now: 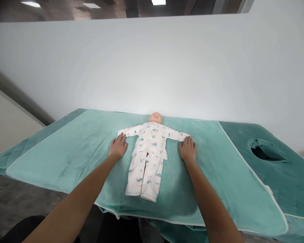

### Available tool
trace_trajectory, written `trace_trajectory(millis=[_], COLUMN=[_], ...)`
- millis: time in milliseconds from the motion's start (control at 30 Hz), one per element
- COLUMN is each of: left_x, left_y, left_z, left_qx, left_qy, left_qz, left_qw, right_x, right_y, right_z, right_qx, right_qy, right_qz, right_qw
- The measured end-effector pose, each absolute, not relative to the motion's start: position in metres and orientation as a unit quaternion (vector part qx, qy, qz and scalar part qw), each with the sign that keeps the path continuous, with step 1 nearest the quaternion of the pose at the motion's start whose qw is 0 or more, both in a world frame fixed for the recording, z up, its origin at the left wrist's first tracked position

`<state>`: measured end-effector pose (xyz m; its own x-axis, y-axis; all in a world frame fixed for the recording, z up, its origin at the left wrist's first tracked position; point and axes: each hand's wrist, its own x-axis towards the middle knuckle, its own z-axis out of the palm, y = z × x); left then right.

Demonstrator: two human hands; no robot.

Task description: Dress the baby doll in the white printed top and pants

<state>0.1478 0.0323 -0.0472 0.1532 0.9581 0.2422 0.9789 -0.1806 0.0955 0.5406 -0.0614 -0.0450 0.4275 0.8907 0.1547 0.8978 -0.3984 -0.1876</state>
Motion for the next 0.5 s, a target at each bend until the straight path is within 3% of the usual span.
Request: trace_trajectory(millis=[300,500], left_x=[0.146,0.143], left_y=[0.025,-0.001], left_z=[-0.050,-0.025], left_qx=[-0.732,-0.735], left_qy=[-0.675,-0.674], left_qz=[-0.093,-0.070], left_qw=[0.001,-0.015], right_x=[0.545,0.551], right_y=[-0.060,-0.067], right_z=[-0.057,-0.068], right_qx=[-0.860,-0.852], right_qy=[-0.499,-0.512], right_qz=[-0.002,0.010], right_qw=[0.108,0.105])
